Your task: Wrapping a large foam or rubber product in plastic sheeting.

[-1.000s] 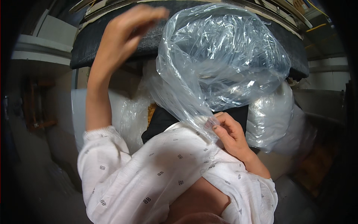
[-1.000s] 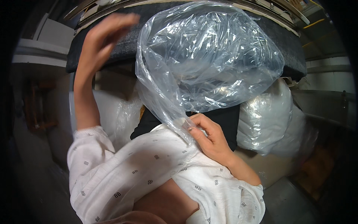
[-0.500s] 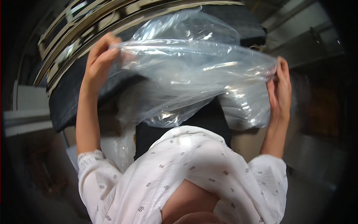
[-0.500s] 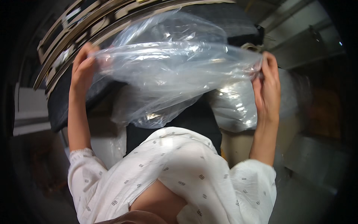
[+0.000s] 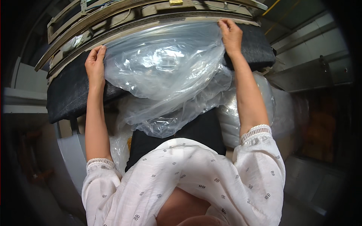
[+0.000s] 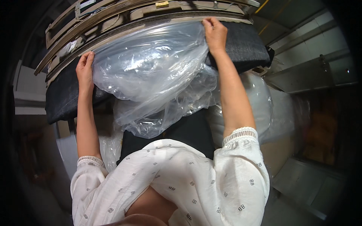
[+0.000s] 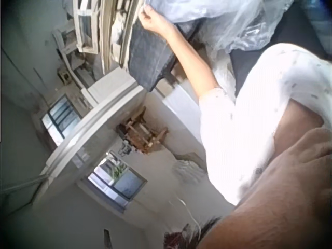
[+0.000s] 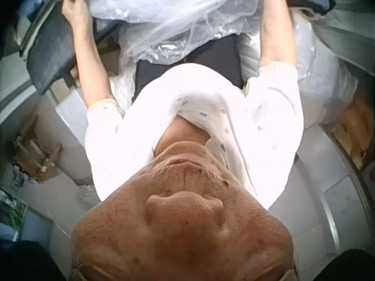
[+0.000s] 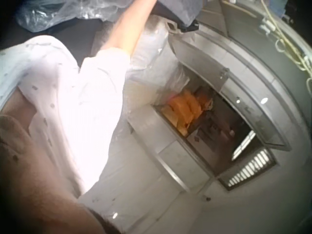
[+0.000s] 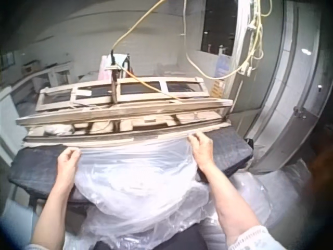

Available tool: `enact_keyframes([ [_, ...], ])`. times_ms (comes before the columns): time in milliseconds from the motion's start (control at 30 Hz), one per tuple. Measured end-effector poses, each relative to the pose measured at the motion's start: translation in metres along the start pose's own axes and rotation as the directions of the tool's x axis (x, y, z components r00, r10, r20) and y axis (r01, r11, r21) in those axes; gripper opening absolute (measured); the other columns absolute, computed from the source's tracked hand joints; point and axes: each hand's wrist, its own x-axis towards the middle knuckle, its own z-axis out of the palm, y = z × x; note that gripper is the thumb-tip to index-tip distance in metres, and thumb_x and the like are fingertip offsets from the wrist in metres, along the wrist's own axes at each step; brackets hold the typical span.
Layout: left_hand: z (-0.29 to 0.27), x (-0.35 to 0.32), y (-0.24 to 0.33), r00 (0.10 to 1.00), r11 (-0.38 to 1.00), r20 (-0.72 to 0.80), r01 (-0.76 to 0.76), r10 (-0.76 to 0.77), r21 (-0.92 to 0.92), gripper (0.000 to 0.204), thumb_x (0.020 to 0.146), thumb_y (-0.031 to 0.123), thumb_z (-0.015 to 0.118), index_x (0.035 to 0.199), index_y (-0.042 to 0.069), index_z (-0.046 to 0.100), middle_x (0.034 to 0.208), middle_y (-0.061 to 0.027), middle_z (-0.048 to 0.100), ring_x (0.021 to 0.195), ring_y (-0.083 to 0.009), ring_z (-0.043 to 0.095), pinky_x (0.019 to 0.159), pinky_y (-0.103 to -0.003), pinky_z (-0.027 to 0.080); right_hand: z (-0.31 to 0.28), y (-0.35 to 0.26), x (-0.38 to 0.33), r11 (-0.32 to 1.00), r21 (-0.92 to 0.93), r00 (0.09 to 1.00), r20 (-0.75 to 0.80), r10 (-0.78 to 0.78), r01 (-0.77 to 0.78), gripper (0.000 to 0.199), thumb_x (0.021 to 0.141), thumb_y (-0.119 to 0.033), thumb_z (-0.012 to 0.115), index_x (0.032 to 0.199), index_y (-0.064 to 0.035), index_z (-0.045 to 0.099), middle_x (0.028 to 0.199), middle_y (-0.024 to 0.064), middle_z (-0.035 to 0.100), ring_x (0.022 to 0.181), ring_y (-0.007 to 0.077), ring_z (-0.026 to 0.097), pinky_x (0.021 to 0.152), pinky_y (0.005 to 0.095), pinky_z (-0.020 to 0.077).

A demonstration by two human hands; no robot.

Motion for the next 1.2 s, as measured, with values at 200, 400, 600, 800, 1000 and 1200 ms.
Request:
enact_keyframes([
  [200,0.004,0.041,-0.017,0.983,0.948,-0.176,0.000,0.059,0.319,0.023,0.082,0.025,0.064,0.091,0.003,0.067,0.077,0.0003,0.062,0.072,-0.0073,0.053,0.068,-0.022,0.042,0.043,0.004,0.011,0.992,0.054,0.993,-0.022,0.116,-0.115,0.014,0.076,-0.018,0.064,0.082,-0.0049,0.066,0.075,0.0114,0.065,0.069,0.0214,0.063,0.066,0.0306,0.0471],
  [400,0.014,0.071,-0.026,0.961,0.941,-0.269,0.027,0.069,0.338,0.024,0.079,0.025,0.065,0.089,0.003,0.067,0.076,-0.0016,0.064,0.069,-0.0077,0.054,0.065,-0.024,0.043,0.071,0.012,0.034,0.999,-0.028,0.993,-0.116,0.016,-0.019,0.014,0.073,-0.018,0.066,0.075,-0.0045,0.067,0.078,0.0126,0.063,0.074,0.0283,0.060,0.069,0.0355,0.0454],
  [600,0.019,0.073,-0.019,0.935,0.849,-0.349,0.129,0.069,0.512,0.028,0.070,0.028,0.070,0.074,0.002,0.059,0.066,-0.0036,0.058,0.061,-0.0127,0.052,0.063,-0.028,0.044,0.069,0.013,0.038,0.988,-0.148,0.989,-0.144,0.027,-0.049,0.024,0.071,-0.025,0.069,0.081,-0.0048,0.061,0.087,0.0128,0.058,0.082,0.0294,0.056,0.075,0.0367,0.0436],
  [800,0.007,0.077,-0.025,0.910,0.782,-0.393,0.149,0.131,0.605,0.034,0.065,0.030,0.072,0.071,0.003,0.053,0.066,-0.0077,0.055,0.060,-0.0186,0.052,0.063,-0.031,0.045,0.072,0.015,0.040,0.957,-0.225,0.972,-0.190,0.141,-0.183,0.039,0.068,-0.027,0.070,0.089,-0.0048,0.046,0.097,0.0159,0.045,0.089,0.0341,0.049,0.079,0.0426,0.0402],
  [1000,-0.014,0.080,-0.042,0.894,0.967,-0.435,0.196,-0.108,0.163,0.028,0.069,0.022,0.073,0.073,0.002,0.053,0.071,-0.0018,0.052,0.063,-0.0096,0.045,0.057,-0.025,0.040,0.072,0.017,0.045,0.949,-0.224,0.963,-0.202,0.177,-0.221,0.036,0.072,-0.029,0.064,0.088,-0.0017,0.046,0.094,0.0184,0.044,0.088,0.0351,0.047,0.081,0.0420,0.0386],
  [1200,-0.014,0.071,-0.027,0.908,0.902,-0.419,0.166,0.018,0.399,0.030,0.077,0.031,0.066,0.078,0.002,0.056,0.071,-0.0059,0.054,0.069,-0.0162,0.051,0.066,-0.029,0.043,0.067,0.016,0.047,0.954,-0.165,0.956,-0.200,0.217,-0.251,0.037,0.082,-0.037,0.052,0.086,-0.0001,0.045,0.097,0.0196,0.042,0.090,0.0344,0.046,0.084,0.0429,0.0356],
])
